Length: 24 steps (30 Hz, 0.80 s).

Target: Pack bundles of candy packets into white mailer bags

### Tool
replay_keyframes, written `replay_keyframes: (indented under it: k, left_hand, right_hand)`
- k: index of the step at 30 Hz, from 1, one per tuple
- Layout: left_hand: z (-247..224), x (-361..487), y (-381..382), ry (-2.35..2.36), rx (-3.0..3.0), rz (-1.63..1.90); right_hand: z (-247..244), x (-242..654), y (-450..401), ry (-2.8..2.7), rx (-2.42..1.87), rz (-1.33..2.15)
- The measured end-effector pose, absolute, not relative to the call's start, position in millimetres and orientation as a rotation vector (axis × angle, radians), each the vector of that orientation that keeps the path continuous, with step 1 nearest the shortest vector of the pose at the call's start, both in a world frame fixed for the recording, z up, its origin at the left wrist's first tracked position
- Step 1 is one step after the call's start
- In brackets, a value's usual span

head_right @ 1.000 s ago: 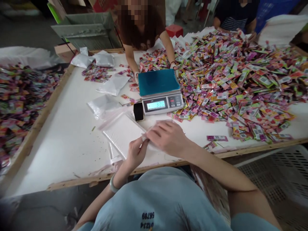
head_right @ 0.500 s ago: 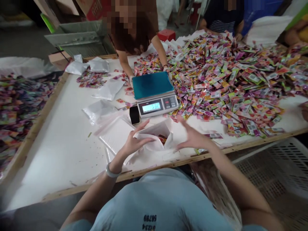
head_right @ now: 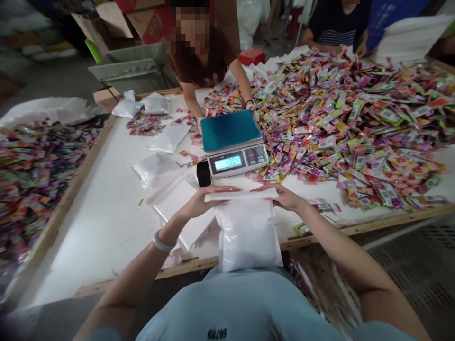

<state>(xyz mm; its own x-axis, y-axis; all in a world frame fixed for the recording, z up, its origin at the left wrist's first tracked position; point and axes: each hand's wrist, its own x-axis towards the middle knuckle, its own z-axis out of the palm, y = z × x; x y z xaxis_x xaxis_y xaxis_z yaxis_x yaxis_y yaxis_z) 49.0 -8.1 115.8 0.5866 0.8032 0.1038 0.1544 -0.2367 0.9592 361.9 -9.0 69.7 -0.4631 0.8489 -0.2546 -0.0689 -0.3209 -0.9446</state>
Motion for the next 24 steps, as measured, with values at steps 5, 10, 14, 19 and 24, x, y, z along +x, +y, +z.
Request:
replay_keyframes:
  k: [5,10,14,19,24]
  left_hand:
    - [75,64,1,0.719,1.714,0.724]
    - [93,46,1,0.678,1.597,0.496]
    - [94,50,-18,0.820,1.476,0.521]
    - [68,86,-55,1.256,1.063,1.028]
    - [57,97,-86,1.027,0.719,0.907]
  right_hand:
    - [32,370,-10,-1.127,-0.986,1.969]
    - [45,380,-11,-1.098,-0.883,2.127]
    - [59,374,-19,-1.318,-1.059,1.944]
    - [68,359,-35,-1.492,-1.223,1.541]
    - [56,352,-43,-1.321,-1.222,1.513]
